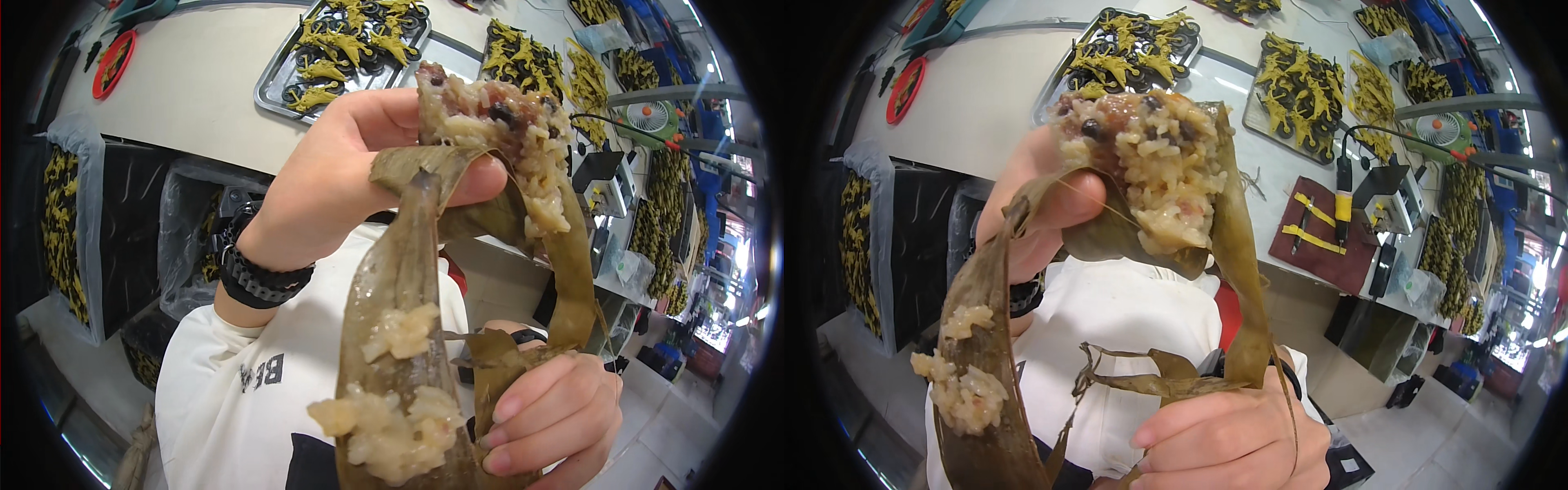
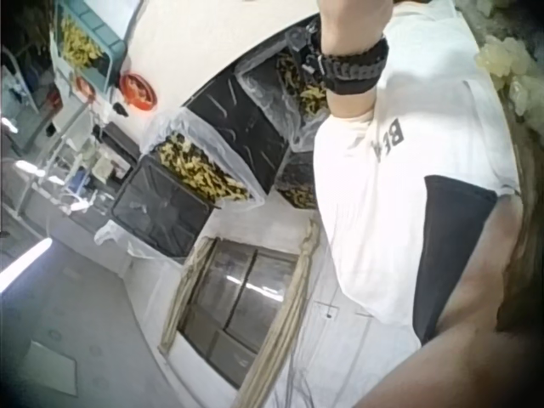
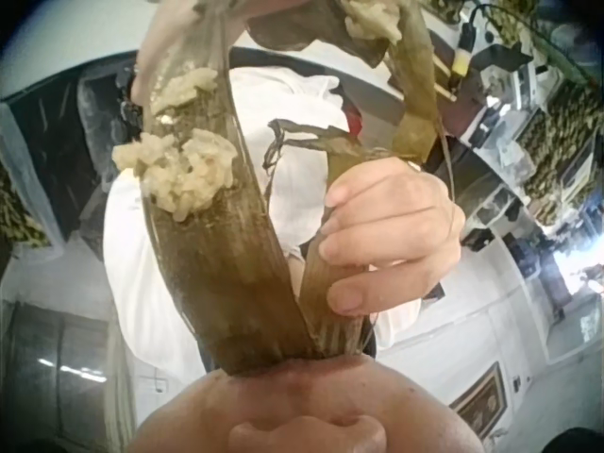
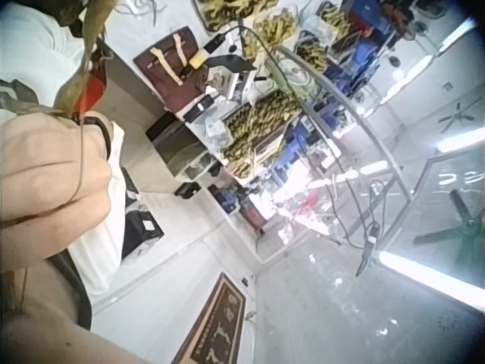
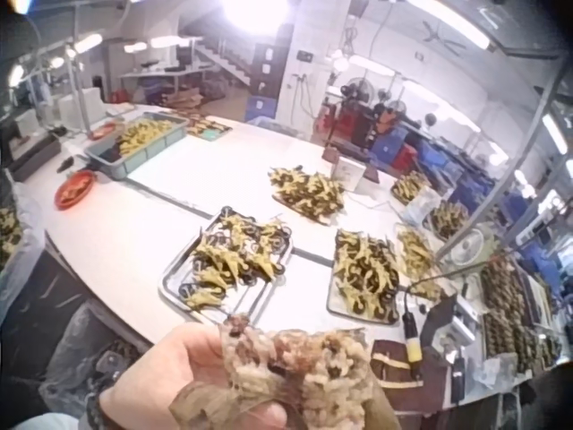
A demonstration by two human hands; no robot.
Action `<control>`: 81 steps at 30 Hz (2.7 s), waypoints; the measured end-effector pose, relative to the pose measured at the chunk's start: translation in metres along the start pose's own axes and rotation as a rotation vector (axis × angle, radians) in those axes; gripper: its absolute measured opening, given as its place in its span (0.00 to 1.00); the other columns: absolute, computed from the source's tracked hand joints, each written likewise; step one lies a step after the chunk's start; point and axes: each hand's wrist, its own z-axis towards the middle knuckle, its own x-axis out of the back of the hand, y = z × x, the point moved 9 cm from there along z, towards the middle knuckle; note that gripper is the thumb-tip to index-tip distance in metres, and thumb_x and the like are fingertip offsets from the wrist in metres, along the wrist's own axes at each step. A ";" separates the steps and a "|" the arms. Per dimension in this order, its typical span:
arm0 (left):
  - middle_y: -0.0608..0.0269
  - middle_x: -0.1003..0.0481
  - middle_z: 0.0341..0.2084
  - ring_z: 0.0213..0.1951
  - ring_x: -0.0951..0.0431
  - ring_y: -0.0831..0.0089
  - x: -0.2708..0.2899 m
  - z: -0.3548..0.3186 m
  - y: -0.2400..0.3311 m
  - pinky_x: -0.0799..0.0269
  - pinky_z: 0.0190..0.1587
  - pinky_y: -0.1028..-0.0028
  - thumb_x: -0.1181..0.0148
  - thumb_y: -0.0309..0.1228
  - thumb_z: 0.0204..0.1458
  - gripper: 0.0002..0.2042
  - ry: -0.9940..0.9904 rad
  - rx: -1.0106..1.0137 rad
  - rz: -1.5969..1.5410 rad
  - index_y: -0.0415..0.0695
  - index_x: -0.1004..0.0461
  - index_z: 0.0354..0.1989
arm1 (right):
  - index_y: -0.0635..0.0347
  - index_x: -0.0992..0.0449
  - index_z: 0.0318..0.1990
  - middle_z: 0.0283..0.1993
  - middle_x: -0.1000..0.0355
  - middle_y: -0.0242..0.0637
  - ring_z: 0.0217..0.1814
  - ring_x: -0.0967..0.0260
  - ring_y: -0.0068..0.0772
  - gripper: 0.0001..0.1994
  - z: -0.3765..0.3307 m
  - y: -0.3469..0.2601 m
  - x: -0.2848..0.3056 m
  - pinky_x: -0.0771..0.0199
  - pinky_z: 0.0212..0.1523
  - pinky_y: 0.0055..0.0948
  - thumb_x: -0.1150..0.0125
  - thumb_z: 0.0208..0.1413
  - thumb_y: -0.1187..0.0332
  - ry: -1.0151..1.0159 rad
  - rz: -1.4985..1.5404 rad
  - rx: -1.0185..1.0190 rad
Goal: The person unwraps a zongzi by hand, peeling back the bamboo leaves to reveal the sticky rice and fillings. They pull the leaves and string apart, turning the food over to access different sides until it is uncovered.
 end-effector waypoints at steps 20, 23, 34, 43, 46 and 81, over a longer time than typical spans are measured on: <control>0.58 0.28 0.36 0.37 0.26 0.75 -0.007 0.002 0.000 0.30 0.43 0.77 0.41 0.24 0.43 0.17 -0.030 -0.106 -0.129 0.34 0.32 0.42 | 0.62 0.26 0.31 0.30 0.29 0.39 0.32 0.33 0.31 0.06 -0.002 -0.016 -0.003 0.29 0.36 0.29 0.46 0.42 0.77 -0.153 -0.051 0.132; 0.58 0.27 0.36 0.37 0.26 0.75 -0.001 -0.002 -0.005 0.30 0.42 0.78 0.41 0.26 0.43 0.17 -0.029 -0.097 -0.163 0.34 0.32 0.42 | 0.62 0.25 0.29 0.29 0.29 0.40 0.31 0.32 0.31 0.05 0.002 -0.010 -0.008 0.29 0.36 0.29 0.46 0.42 0.77 -0.187 -0.079 0.115; 0.58 0.27 0.36 0.37 0.26 0.76 -0.002 0.002 -0.011 0.30 0.42 0.79 0.41 0.26 0.43 0.16 -0.010 -0.079 -0.154 0.35 0.31 0.42 | 0.62 0.25 0.26 0.30 0.29 0.41 0.28 0.32 0.32 0.05 -0.011 -0.009 0.004 0.29 0.35 0.30 0.43 0.38 0.76 -0.237 -0.149 0.287; 0.63 0.26 0.34 0.35 0.27 0.80 -0.002 0.001 -0.022 0.32 0.39 0.80 0.39 0.26 0.43 0.14 0.013 -0.035 -0.132 0.37 0.29 0.40 | 0.73 0.26 0.27 0.26 0.31 0.45 0.25 0.33 0.34 0.06 -0.027 -0.005 0.010 0.31 0.28 0.29 0.50 0.45 0.80 -0.055 -0.200 0.154; 0.64 0.26 0.32 0.34 0.27 0.81 0.010 0.006 -0.039 0.32 0.39 0.81 0.39 0.25 0.43 0.13 0.064 0.083 -0.126 0.38 0.29 0.39 | 0.71 0.25 0.23 0.21 0.30 0.42 0.21 0.32 0.32 0.05 -0.033 0.022 0.022 0.28 0.26 0.27 0.47 0.40 0.79 0.097 -0.261 0.122; 0.62 0.27 0.35 0.37 0.28 0.80 0.029 0.026 -0.075 0.33 0.42 0.80 0.46 0.26 0.48 0.11 0.120 0.195 -0.177 0.35 0.30 0.40 | 0.67 0.77 0.58 0.24 0.30 0.42 0.26 0.31 0.36 0.48 -0.042 0.034 0.066 0.30 0.34 0.36 0.42 0.39 0.82 -0.127 0.429 -0.051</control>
